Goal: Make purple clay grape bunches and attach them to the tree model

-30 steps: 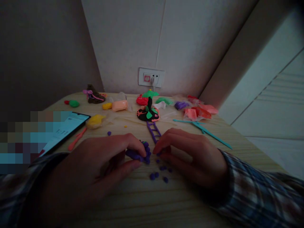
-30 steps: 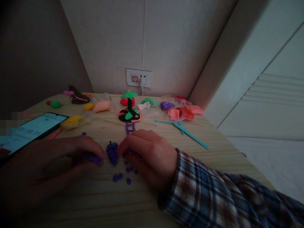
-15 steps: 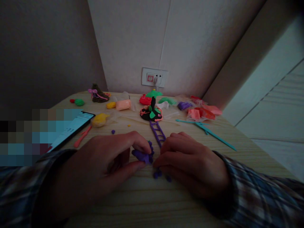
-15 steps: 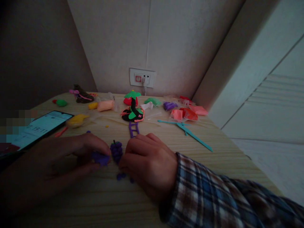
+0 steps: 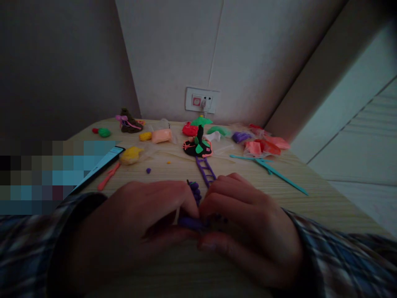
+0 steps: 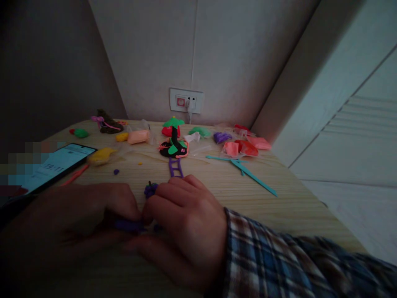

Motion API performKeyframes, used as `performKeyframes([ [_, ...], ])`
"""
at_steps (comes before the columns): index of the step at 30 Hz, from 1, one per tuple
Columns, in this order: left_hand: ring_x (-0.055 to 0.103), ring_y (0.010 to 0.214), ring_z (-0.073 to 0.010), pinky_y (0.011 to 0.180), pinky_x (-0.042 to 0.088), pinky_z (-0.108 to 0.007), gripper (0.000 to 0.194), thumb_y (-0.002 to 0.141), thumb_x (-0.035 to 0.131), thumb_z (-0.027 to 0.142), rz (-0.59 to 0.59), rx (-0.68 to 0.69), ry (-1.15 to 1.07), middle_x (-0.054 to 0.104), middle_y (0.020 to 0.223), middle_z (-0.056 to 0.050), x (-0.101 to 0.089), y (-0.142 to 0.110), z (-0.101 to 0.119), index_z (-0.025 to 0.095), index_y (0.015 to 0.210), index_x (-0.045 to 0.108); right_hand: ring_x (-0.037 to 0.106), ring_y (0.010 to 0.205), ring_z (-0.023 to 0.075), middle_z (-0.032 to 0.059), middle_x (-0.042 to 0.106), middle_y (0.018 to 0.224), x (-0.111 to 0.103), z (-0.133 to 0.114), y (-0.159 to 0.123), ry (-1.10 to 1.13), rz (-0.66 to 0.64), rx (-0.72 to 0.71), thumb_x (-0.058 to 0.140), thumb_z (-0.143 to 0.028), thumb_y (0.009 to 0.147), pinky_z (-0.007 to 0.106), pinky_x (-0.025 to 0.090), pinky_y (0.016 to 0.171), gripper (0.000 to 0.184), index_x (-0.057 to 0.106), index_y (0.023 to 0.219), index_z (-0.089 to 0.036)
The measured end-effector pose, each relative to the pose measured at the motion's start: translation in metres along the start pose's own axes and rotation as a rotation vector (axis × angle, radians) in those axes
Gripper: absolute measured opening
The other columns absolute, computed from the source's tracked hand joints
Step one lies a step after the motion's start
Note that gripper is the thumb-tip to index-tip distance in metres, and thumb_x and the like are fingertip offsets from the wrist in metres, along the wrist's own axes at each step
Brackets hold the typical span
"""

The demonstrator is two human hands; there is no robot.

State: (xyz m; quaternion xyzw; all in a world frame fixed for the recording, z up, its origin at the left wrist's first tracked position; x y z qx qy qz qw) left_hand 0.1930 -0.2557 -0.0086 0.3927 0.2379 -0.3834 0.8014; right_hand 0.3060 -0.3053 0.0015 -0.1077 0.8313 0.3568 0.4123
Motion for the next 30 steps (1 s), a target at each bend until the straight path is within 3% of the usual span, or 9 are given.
performKeyframes([
  [6, 0.061, 0.069, -0.0096, 0.061, 0.041, -0.018, 0.019, 0.099, 0.064, 0.02, 0.001, 0.043, -0.004, 0.067, 0.08, 0.008, 0.002, 0.0, 0.005, 0.023, 0.081, 0.059, 0.057, 0.076, 0.0118, -0.003, 0.062, 0.08, 0.003, 0.003, 0.0, 0.095, -0.019, 0.093, 0.059, -0.021, 0.1, 0.028, 0.042, 0.072, 0.019, 0.059, 0.081, -0.019],
  [12, 0.059, 0.067, -0.0097, 0.061, 0.041, -0.018, 0.021, 0.1, 0.06, 0.018, -0.037, 0.071, -0.02, 0.062, 0.074, 0.009, 0.007, 0.004, 0.004, 0.023, 0.08, 0.057, 0.055, 0.077, 0.0115, -0.0025, 0.06, 0.08, 0.001, -0.009, -0.002, 0.014, 0.012, 0.018, 0.05, -0.008, 0.093, 0.03, 0.041, 0.076, 0.018, 0.056, 0.079, -0.018],
  [16, 0.061, 0.068, -0.0101, 0.062, 0.042, -0.019, 0.02, 0.1, 0.062, 0.02, -0.023, 0.088, -0.018, 0.064, 0.075, 0.008, 0.006, 0.004, 0.005, 0.022, 0.081, 0.057, 0.055, 0.076, 0.0134, -0.0018, 0.061, 0.08, 0.001, -0.012, -0.001, -0.038, -0.003, 0.013, 0.048, -0.01, 0.097, 0.034, 0.038, 0.075, 0.02, 0.056, 0.08, -0.019],
  [21, 0.059, 0.061, -0.0067, 0.057, 0.041, -0.014, 0.03, 0.105, 0.059, 0.024, -0.022, 0.096, 0.05, 0.062, 0.07, 0.009, 0.002, 0.004, 0.011, 0.02, 0.076, 0.055, 0.055, 0.076, 0.0138, -0.003, 0.061, 0.08, 0.003, -0.009, -0.002, -0.029, -0.036, -0.003, 0.05, -0.024, 0.105, 0.036, 0.035, 0.076, 0.023, 0.057, 0.083, -0.019],
  [24, 0.057, 0.055, -0.0076, 0.053, 0.04, -0.016, 0.038, 0.108, 0.051, 0.03, -0.025, 0.11, 0.085, 0.061, 0.066, 0.008, 0.002, 0.007, 0.016, 0.02, 0.072, 0.054, 0.055, 0.074, 0.0132, -0.0037, 0.061, 0.08, 0.005, -0.006, -0.004, -0.046, -0.061, 0.021, 0.05, -0.022, 0.105, 0.036, 0.034, 0.075, 0.024, 0.058, 0.083, -0.019],
  [30, 0.054, 0.05, -0.0058, 0.051, 0.039, -0.016, 0.039, 0.11, 0.041, 0.025, -0.021, 0.174, 0.181, 0.058, 0.063, 0.008, 0.005, 0.01, 0.028, 0.02, 0.073, 0.051, 0.056, 0.073, 0.0128, -0.0011, 0.067, 0.079, 0.006, -0.016, -0.002, -0.079, -0.078, -0.05, 0.043, -0.015, 0.104, 0.036, 0.035, 0.076, 0.032, 0.066, 0.081, -0.015],
])
Point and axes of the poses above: each hand's wrist, its own y-axis towards the middle knuckle, its own x-axis out of the palm, z = x × y, the point moved 8 cm from there along y, towards the middle knuckle
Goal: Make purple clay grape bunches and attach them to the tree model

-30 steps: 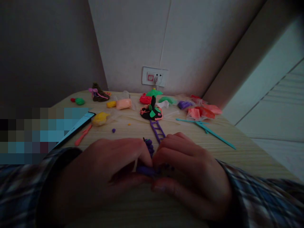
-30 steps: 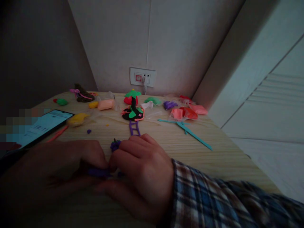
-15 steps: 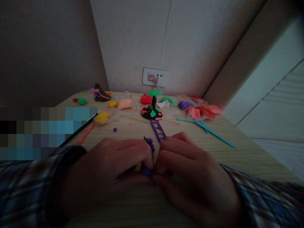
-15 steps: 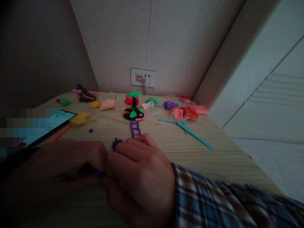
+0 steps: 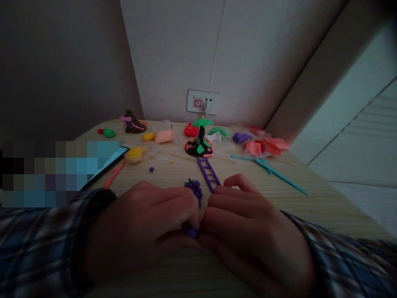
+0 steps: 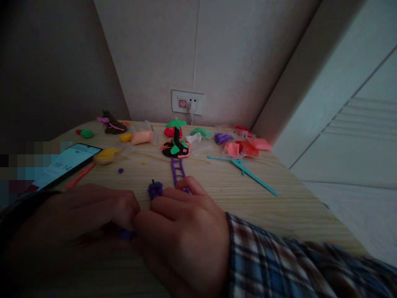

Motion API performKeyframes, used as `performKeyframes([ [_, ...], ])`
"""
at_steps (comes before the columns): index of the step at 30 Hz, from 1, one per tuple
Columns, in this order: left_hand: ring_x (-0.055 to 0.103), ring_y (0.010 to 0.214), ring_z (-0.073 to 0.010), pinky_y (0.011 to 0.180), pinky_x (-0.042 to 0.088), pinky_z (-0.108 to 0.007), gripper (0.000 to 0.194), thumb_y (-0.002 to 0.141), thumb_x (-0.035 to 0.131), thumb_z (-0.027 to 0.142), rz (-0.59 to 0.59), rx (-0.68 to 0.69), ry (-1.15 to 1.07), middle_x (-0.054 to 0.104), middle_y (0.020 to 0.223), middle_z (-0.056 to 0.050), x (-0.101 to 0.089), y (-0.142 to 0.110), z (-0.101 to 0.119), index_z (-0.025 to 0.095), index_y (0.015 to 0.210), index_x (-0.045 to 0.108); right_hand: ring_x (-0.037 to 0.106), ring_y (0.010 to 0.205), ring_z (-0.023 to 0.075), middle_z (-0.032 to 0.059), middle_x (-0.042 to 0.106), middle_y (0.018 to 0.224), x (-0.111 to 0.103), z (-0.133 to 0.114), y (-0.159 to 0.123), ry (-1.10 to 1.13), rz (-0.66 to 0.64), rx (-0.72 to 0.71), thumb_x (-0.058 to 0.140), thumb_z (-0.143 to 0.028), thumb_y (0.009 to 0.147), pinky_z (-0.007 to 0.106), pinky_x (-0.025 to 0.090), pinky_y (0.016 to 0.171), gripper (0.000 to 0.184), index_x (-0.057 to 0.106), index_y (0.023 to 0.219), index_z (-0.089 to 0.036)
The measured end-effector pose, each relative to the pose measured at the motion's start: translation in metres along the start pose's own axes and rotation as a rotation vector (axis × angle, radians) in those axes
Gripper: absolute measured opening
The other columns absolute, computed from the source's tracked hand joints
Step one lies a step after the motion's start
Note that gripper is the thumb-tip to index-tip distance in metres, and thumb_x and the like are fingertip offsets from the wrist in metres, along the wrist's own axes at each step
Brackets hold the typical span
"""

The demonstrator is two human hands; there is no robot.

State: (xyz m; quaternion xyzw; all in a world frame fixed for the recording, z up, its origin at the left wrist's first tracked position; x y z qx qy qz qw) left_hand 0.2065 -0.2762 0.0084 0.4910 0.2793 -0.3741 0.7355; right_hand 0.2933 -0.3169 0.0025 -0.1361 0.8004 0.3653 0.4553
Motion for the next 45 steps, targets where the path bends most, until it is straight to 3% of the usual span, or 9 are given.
performKeyframes([
  [4, 0.053, 0.052, -0.0073, 0.05, 0.036, -0.021, 0.041, 0.112, 0.037, 0.024, -0.016, 0.038, 0.09, 0.056, 0.064, 0.008, 0.003, -0.003, 0.003, 0.02, 0.073, 0.05, 0.05, 0.064, 0.0111, -0.004, 0.061, 0.068, -0.003, -0.006, 0.0, -0.089, 0.063, -0.01, 0.046, -0.008, 0.094, 0.034, 0.035, 0.073, 0.031, 0.061, 0.069, -0.017],
  [8, 0.06, 0.063, -0.008, 0.055, 0.039, -0.019, 0.026, 0.11, 0.048, 0.025, -0.03, 0.057, -0.024, 0.063, 0.077, 0.007, 0.003, -0.009, -0.002, 0.022, 0.085, 0.054, 0.05, 0.062, 0.0106, -0.0041, 0.062, 0.065, -0.004, -0.004, -0.001, -0.146, 0.116, -0.007, 0.046, -0.005, 0.088, 0.032, 0.036, 0.073, 0.03, 0.066, 0.068, -0.017],
  [12, 0.058, 0.059, -0.0092, 0.057, 0.04, -0.018, 0.022, 0.107, 0.058, 0.03, -0.006, -0.05, -0.069, 0.063, 0.074, 0.008, -0.001, -0.011, -0.013, 0.023, 0.086, 0.056, 0.041, 0.057, 0.0104, -0.0058, 0.054, 0.058, -0.015, 0.003, -0.004, -0.15, 0.252, -0.019, 0.045, -0.006, 0.088, 0.032, 0.035, 0.073, 0.032, 0.059, 0.062, -0.018],
  [20, 0.067, 0.069, -0.0125, 0.059, 0.044, -0.022, 0.012, 0.101, 0.061, 0.028, -0.002, -0.248, -0.097, 0.071, 0.081, 0.007, -0.005, -0.013, -0.026, 0.024, 0.089, 0.061, 0.048, 0.063, 0.0099, -0.0042, 0.06, 0.067, -0.022, 0.01, -0.003, -0.145, 0.164, -0.001, 0.048, -0.005, 0.095, 0.029, 0.038, 0.074, 0.028, 0.066, 0.076, -0.015],
  [26, 0.072, 0.076, -0.0142, 0.058, 0.045, -0.023, 0.006, 0.099, 0.058, 0.024, 0.004, -0.29, -0.086, 0.077, 0.088, 0.007, -0.005, -0.016, -0.029, 0.027, 0.097, 0.064, 0.057, 0.075, 0.012, -0.0013, 0.069, 0.078, -0.026, 0.011, -0.003, -0.166, 0.142, 0.01, 0.047, -0.004, 0.099, 0.025, 0.043, 0.078, 0.026, 0.069, 0.091, -0.014],
  [30, 0.071, 0.074, -0.0108, 0.058, 0.046, -0.019, 0.018, 0.096, 0.059, 0.017, 0.035, -0.231, -0.076, 0.074, 0.092, 0.01, -0.006, -0.016, -0.029, 0.031, 0.107, 0.063, 0.062, 0.079, 0.0117, -0.0006, 0.071, 0.084, -0.024, 0.014, -0.005, -0.114, 0.134, 0.025, 0.046, -0.001, 0.097, 0.023, 0.046, 0.076, 0.027, 0.07, 0.1, -0.014],
  [34, 0.069, 0.088, -0.009, 0.079, 0.05, -0.016, 0.025, 0.097, 0.055, 0.01, 0.067, -0.113, -0.059, 0.071, 0.103, 0.007, -0.01, -0.011, -0.021, 0.029, 0.11, 0.067, 0.067, 0.083, 0.0084, -0.0024, 0.073, 0.09, -0.025, 0.022, -0.01, -0.05, 0.191, 0.083, 0.044, 0.001, 0.096, 0.018, 0.048, 0.073, 0.033, 0.069, 0.107, -0.017],
  [41, 0.068, 0.087, -0.011, 0.08, 0.05, -0.018, 0.013, 0.102, 0.059, 0.018, 0.043, -0.111, -0.055, 0.072, 0.101, 0.005, -0.011, -0.009, -0.019, 0.026, 0.1, 0.069, 0.062, 0.057, 0.0047, -0.0092, 0.07, 0.075, -0.034, 0.026, -0.008, -0.018, 0.182, 0.066, 0.057, -0.016, 0.104, 0.017, 0.043, 0.052, 0.018, 0.061, 0.088, -0.023],
  [45, 0.067, 0.088, -0.0116, 0.081, 0.049, -0.019, 0.011, 0.102, 0.06, 0.02, 0.031, -0.138, -0.07, 0.072, 0.102, 0.005, -0.011, -0.01, -0.022, 0.026, 0.1, 0.069, 0.07, 0.07, 0.0083, -0.0052, 0.075, 0.084, -0.032, 0.034, -0.006, -0.041, 0.128, 0.146, 0.057, -0.009, 0.1, 0.017, 0.052, 0.067, 0.016, 0.063, 0.094, -0.022],
])
Point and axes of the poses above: each hand's wrist, its own y-axis towards the middle knuckle, its own x-axis out of the palm, z = x × y, the point moved 8 cm from there along y, towards the middle knuckle
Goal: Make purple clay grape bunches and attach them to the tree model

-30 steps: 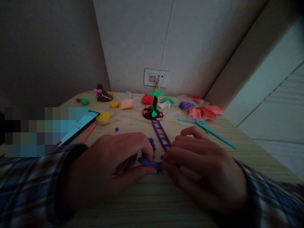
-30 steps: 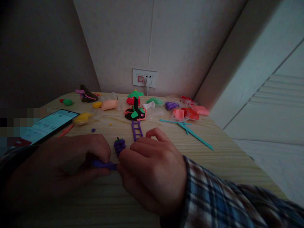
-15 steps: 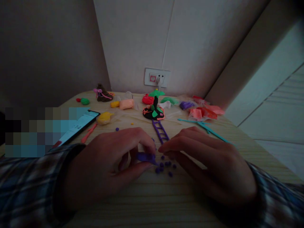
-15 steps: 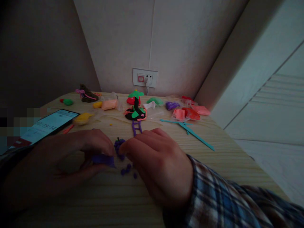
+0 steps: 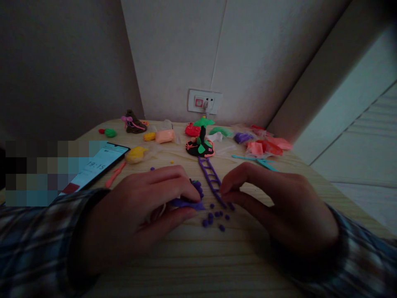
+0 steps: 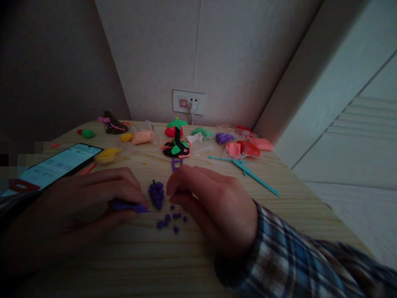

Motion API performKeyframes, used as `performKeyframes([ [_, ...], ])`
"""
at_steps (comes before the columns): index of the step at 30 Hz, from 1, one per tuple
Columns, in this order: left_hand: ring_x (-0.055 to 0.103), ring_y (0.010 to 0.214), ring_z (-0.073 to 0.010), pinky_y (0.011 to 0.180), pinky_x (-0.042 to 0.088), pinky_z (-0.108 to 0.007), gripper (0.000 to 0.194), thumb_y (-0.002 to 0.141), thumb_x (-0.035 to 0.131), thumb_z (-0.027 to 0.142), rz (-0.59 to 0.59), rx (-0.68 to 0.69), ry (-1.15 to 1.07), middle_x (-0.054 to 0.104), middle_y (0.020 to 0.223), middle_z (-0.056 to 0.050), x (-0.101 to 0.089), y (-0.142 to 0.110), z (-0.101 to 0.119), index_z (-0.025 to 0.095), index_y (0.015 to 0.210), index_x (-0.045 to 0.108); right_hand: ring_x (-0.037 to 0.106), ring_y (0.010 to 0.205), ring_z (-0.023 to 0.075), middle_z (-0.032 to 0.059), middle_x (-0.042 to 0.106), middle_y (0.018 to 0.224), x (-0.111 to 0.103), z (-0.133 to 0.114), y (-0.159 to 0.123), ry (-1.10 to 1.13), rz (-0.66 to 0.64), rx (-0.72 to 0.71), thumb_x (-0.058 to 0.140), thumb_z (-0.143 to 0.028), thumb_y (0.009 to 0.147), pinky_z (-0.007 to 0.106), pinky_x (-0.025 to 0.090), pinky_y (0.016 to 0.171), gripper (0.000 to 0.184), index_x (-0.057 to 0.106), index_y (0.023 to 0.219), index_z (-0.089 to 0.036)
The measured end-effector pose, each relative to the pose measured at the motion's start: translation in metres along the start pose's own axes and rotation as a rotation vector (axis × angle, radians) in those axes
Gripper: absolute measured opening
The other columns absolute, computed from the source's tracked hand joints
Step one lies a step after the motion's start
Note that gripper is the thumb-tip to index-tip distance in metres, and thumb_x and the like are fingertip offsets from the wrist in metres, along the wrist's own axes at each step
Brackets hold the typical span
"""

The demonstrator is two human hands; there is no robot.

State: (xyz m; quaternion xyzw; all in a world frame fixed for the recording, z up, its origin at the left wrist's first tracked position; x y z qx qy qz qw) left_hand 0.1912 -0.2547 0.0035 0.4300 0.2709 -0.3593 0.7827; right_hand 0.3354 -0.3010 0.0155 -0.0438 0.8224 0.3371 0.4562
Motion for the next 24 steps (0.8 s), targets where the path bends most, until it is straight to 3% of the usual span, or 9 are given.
performKeyframes([
  [3, 0.067, 0.086, -0.0126, 0.079, 0.049, -0.022, 0.013, 0.101, 0.058, 0.019, -0.008, -0.027, 0.027, 0.073, 0.1, 0.004, -0.001, 0.0, -0.003, 0.025, 0.097, 0.069, 0.071, 0.074, 0.0061, -0.0065, 0.076, 0.085, 0.0, 0.005, -0.001, 0.059, 0.005, 0.041, 0.053, -0.006, 0.101, 0.013, 0.052, 0.073, 0.02, 0.065, 0.099, -0.022],
  [7, 0.066, 0.08, -0.0114, 0.07, 0.047, -0.021, 0.011, 0.101, 0.06, 0.021, 0.015, -0.053, 0.031, 0.07, 0.094, 0.007, -0.003, -0.001, -0.006, 0.027, 0.1, 0.069, 0.062, 0.056, 0.0068, -0.0087, 0.068, 0.067, -0.003, 0.006, -0.001, 0.066, -0.003, 0.024, 0.062, -0.017, 0.101, 0.015, 0.048, 0.059, 0.02, 0.064, 0.082, -0.023],
  [11, 0.065, 0.08, -0.0096, 0.073, 0.044, -0.021, 0.011, 0.101, 0.059, 0.02, 0.049, -0.058, 0.02, 0.068, 0.092, 0.009, -0.005, -0.003, -0.008, 0.028, 0.101, 0.068, 0.07, 0.075, 0.0089, -0.0043, 0.075, 0.086, -0.005, 0.005, 0.0, -0.008, -0.015, 0.003, 0.061, -0.005, 0.097, 0.017, 0.051, 0.072, 0.018, 0.068, 0.093, -0.021],
  [14, 0.064, 0.081, -0.0091, 0.073, 0.044, -0.02, 0.013, 0.101, 0.058, 0.018, 0.044, -0.048, 0.004, 0.066, 0.094, 0.009, -0.003, -0.003, -0.006, 0.028, 0.1, 0.066, 0.069, 0.074, 0.0103, -0.0027, 0.074, 0.086, -0.001, 0.007, 0.0, -0.007, -0.047, 0.006, 0.053, -0.005, 0.1, 0.02, 0.05, 0.07, 0.022, 0.069, 0.097, -0.02],
  [19, 0.063, 0.081, -0.0102, 0.074, 0.047, -0.019, 0.013, 0.099, 0.056, 0.014, -0.052, 0.039, -0.068, 0.066, 0.095, 0.006, 0.005, -0.004, 0.003, 0.026, 0.099, 0.061, 0.056, 0.067, 0.0126, 0.0007, 0.061, 0.075, 0.012, 0.005, 0.001, -0.116, -0.17, -0.063, 0.048, -0.014, 0.104, 0.024, 0.044, 0.063, 0.03, 0.066, 0.08, -0.016],
  [24, 0.068, 0.082, -0.0126, 0.073, 0.051, -0.022, 0.017, 0.1, 0.05, 0.012, -0.152, 0.103, -0.083, 0.07, 0.098, 0.004, 0.016, -0.01, 0.007, 0.027, 0.107, 0.056, 0.054, 0.069, 0.0123, 0.0015, 0.06, 0.077, 0.019, 0.008, 0.0, -0.063, -0.243, -0.043, 0.047, -0.013, 0.103, 0.024, 0.041, 0.063, 0.031, 0.064, 0.077, -0.015],
])
Point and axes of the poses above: each hand's wrist, its own y-axis towards the middle knuckle, its own x-axis out of the palm, z = x × y, the point moved 8 cm from there along y, towards the middle knuckle
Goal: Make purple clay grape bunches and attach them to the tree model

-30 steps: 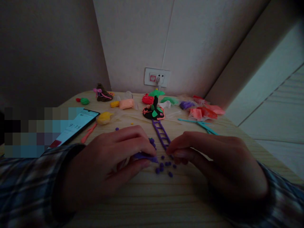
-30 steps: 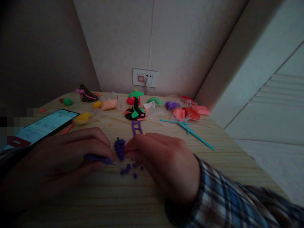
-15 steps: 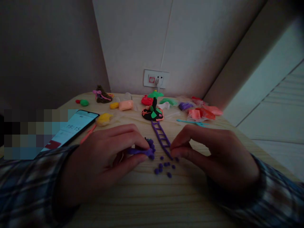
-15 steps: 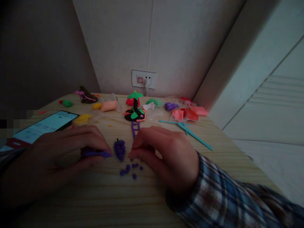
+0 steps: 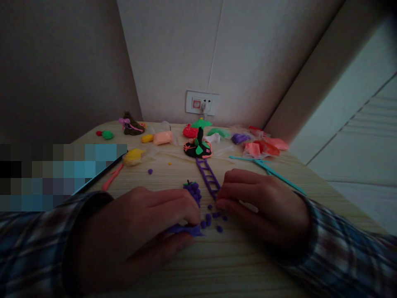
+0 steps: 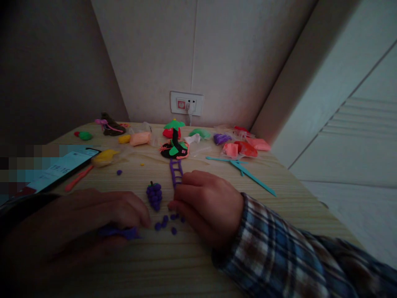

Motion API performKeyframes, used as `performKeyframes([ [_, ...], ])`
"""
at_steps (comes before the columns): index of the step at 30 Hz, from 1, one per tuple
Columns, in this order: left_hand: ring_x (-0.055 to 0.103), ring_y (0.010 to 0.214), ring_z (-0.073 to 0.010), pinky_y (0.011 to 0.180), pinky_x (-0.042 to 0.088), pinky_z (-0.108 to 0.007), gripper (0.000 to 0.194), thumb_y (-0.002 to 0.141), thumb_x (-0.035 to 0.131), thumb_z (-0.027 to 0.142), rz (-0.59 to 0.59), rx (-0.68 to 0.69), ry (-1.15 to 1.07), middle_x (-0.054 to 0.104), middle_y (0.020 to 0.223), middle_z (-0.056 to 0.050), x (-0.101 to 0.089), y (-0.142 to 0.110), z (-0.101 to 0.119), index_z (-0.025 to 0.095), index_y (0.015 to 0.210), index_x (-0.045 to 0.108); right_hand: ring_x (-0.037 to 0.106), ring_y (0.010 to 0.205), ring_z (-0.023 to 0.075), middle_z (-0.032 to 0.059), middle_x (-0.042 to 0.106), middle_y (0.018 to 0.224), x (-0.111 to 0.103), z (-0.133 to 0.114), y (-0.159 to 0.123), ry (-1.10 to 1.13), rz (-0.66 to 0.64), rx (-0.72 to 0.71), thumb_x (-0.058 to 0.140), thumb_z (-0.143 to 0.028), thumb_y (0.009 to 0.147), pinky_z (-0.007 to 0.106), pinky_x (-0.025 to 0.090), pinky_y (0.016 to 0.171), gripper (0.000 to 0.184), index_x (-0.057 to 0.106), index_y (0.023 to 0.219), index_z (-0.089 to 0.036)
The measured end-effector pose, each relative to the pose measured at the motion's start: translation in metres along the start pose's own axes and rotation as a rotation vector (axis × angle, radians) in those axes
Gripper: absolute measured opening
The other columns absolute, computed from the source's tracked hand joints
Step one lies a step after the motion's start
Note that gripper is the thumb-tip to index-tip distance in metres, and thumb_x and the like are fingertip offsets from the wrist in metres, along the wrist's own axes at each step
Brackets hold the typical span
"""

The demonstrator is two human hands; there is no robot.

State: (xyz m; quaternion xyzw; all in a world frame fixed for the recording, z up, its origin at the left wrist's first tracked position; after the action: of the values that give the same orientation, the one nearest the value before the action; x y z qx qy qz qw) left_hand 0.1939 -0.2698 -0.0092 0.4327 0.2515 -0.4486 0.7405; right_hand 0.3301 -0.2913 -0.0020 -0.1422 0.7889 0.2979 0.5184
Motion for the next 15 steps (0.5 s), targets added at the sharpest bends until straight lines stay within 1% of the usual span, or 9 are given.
performKeyframes([
  [3, 0.07, 0.081, -0.0133, 0.072, 0.051, -0.023, 0.014, 0.101, 0.051, 0.016, 0.014, -0.009, 0.007, 0.072, 0.097, 0.004, 0.002, -0.002, -0.003, 0.027, 0.107, 0.057, 0.053, 0.067, 0.0121, 0.0013, 0.059, 0.075, 0.003, 0.001, 0.0, 0.012, -0.025, 0.018, 0.047, -0.012, 0.101, 0.024, 0.04, 0.061, 0.031, 0.063, 0.075, -0.016],
  [6, 0.07, 0.08, -0.0143, 0.07, 0.051, -0.024, 0.01, 0.1, 0.053, 0.019, 0.03, -0.024, 0.015, 0.073, 0.095, 0.004, 0.001, -0.002, -0.004, 0.027, 0.104, 0.057, 0.053, 0.066, 0.0118, 0.0007, 0.058, 0.074, 0.002, 0.001, 0.0, 0.017, -0.01, 0.023, 0.047, -0.012, 0.1, 0.024, 0.04, 0.061, 0.03, 0.062, 0.074, -0.016],
  [10, 0.068, 0.078, -0.0131, 0.071, 0.051, -0.022, 0.016, 0.098, 0.051, 0.013, 0.026, -0.015, 0.055, 0.072, 0.094, 0.005, -0.002, 0.0, 0.0, 0.027, 0.103, 0.058, 0.054, 0.064, 0.0105, -0.002, 0.058, 0.073, -0.006, 0.002, 0.0, 0.036, 0.051, 0.046, 0.054, -0.01, 0.094, 0.021, 0.043, 0.06, 0.018, 0.064, 0.081, -0.017],
  [11, 0.068, 0.077, -0.0127, 0.071, 0.05, -0.022, 0.018, 0.097, 0.051, 0.011, 0.033, -0.02, 0.07, 0.072, 0.093, 0.005, -0.003, 0.0, 0.0, 0.026, 0.102, 0.058, 0.056, 0.064, 0.0103, -0.0025, 0.059, 0.074, -0.008, 0.002, -0.001, 0.044, 0.064, 0.052, 0.055, -0.008, 0.092, 0.02, 0.044, 0.061, 0.016, 0.064, 0.083, -0.017],
  [13, 0.068, 0.077, -0.012, 0.07, 0.05, -0.022, 0.018, 0.096, 0.053, 0.01, 0.047, -0.034, 0.086, 0.072, 0.092, 0.006, -0.006, 0.0, -0.001, 0.026, 0.101, 0.06, 0.062, 0.067, 0.0098, -0.0028, 0.066, 0.078, -0.011, 0.001, -0.002, 0.064, 0.085, 0.046, 0.054, -0.004, 0.091, 0.019, 0.046, 0.063, 0.019, 0.065, 0.088, -0.019],
  [15, 0.068, 0.076, -0.0114, 0.068, 0.05, -0.021, 0.016, 0.096, 0.054, 0.012, 0.08, -0.023, 0.095, 0.072, 0.091, 0.007, -0.008, 0.0, -0.001, 0.026, 0.101, 0.06, 0.066, 0.067, 0.009, -0.0037, 0.071, 0.079, -0.013, -0.001, -0.003, 0.094, 0.093, 0.026, 0.052, -0.004, 0.095, 0.018, 0.047, 0.063, 0.023, 0.067, 0.09, -0.021],
])
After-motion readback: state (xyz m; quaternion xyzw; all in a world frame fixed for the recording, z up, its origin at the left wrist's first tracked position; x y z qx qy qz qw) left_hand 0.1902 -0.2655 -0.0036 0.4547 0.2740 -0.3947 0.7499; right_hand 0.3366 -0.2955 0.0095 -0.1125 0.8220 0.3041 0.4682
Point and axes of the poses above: each hand's wrist, its own y-axis towards the middle knuckle, its own x-axis out of the palm, z = x × y, the point moved 8 cm from there along y, towards the middle knuckle
